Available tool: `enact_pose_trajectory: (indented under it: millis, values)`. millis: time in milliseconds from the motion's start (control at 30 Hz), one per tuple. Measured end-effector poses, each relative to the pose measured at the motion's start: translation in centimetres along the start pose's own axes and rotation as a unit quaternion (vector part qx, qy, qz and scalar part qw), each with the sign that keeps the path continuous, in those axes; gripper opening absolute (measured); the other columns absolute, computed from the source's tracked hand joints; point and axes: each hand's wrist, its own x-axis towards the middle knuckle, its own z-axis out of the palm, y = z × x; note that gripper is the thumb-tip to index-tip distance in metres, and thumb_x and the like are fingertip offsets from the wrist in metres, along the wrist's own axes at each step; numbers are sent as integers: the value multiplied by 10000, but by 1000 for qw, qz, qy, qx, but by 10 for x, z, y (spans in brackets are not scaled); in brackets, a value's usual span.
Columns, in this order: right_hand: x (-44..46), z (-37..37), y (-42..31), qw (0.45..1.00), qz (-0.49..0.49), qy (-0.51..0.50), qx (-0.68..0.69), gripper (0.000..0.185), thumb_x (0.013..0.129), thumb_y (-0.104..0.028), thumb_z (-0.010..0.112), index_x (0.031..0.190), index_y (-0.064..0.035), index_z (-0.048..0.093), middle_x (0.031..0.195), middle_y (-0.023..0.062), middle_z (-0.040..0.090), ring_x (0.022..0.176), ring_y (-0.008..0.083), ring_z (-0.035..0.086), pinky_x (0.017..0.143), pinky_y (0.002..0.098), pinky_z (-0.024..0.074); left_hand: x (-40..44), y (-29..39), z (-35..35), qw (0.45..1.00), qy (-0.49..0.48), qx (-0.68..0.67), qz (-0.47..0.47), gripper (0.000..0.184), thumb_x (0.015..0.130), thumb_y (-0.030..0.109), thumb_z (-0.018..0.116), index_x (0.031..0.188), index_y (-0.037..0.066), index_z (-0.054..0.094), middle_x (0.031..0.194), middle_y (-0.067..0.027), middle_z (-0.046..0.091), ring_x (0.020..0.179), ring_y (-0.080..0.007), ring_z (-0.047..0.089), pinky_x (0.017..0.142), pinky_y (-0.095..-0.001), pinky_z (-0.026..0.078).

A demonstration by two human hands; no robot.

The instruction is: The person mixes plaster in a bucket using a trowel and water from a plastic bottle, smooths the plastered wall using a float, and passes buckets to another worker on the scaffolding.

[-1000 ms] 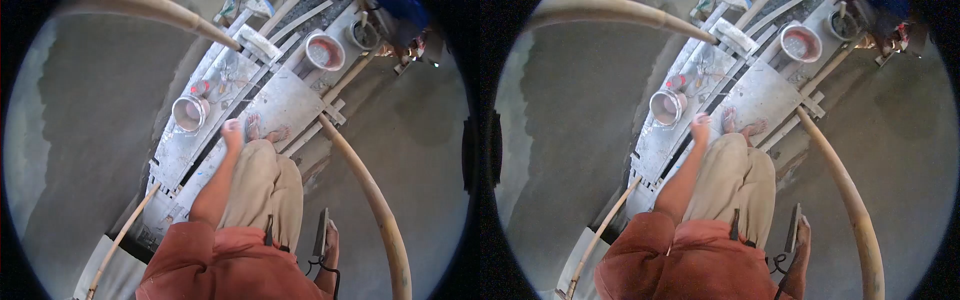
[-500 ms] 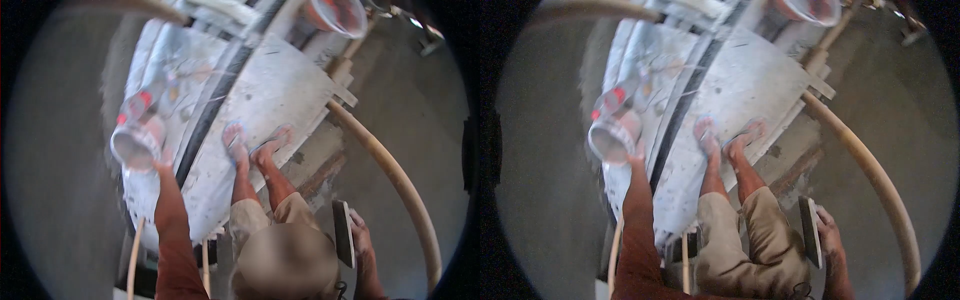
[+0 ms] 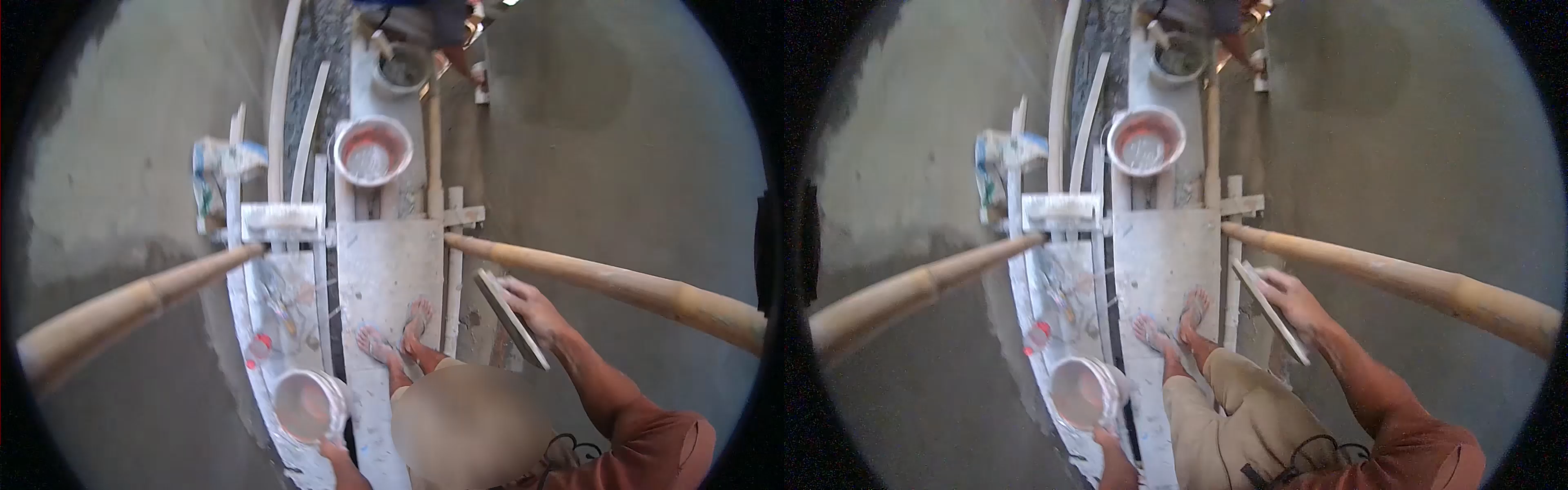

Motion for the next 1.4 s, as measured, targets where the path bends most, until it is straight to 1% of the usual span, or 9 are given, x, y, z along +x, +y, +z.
enact_pose_trajectory:
  millis: [100,167,400,500,700,867,1000,1233,1400]
  values:
    - [-5,-13,-71,991,-72,35,105,398,1001,-288,551,1329,-63,549,1165,66,607,1086,120,538,899,281,460,-94,32,34,994,99,45,30,413,838,199,673,1127,-77,572,1091,-161,597,902,-311,611,692,-453,566]
    - [-5,-29,-108,972,-143,30,184,385,1007,-287,541,1315,-56,547,1142,75,606,1031,124,566,832,278,517,-99,33,46,987,26,49,148,461,783,160,703,1118,-118,550,1039,-172,615,844,-307,622,661,-432,559]
    - [-6,-90,-154,925,-272,131,232,336,1016,-269,527,1255,-35,567,1052,52,614,930,119,580,734,276,531,-322,161,212,965,-154,47,207,684,800,-43,583,1432,-38,321,1349,-203,513,1123,-289,571,941,-392,481]
    - [1,-112,-149,914,-253,154,276,321,1012,-260,540,1240,-37,581,1052,47,620,922,109,576,772,264,499,-371,200,281,905,-286,33,312,701,824,-70,567,1458,-18,272,1326,-195,521,1109,-273,575,938,-375,475]
    - [5,-125,-147,910,-196,173,321,308,1004,-251,554,1224,-38,593,1058,42,633,923,116,583,817,270,485,-406,233,389,871,-398,15,287,662,841,-72,585,1439,-32,302,1301,-191,528,1092,-252,580,944,-362,468]
    - [16,-130,-134,907,-122,201,348,287,1010,-253,537,1198,-48,607,1003,14,620,893,96,552,796,261,460,-409,246,427,895,-356,85,254,712,841,-41,573,1455,29,221,1192,-203,567,997,-314,627,751,-462,578]
    - [21,-133,-126,905,-63,217,361,289,1009,-264,540,1181,-42,612,985,27,625,872,104,556,778,271,466,-447,270,446,922,-286,147,216,571,818,-82,580,1353,-29,389,1204,-176,580,999,-254,632,757,-362,572]
    - [41,-132,-100,905,-22,228,357,268,998,-241,550,1166,-42,614,966,60,639,824,134,591,715,292,491,-433,281,484,852,-269,251,372,606,760,-81,627,1330,-96,420,1183,-183,609,1023,-238,620,905,-332,484]
    - [47,-133,-91,903,-12,220,369,282,994,-251,551,1176,-44,613,966,62,640,842,138,588,733,299,483,-466,285,537,838,-345,251,340,627,770,-71,633,1347,-93,391,1211,-184,584,1022,-234,605,903,-332,482]
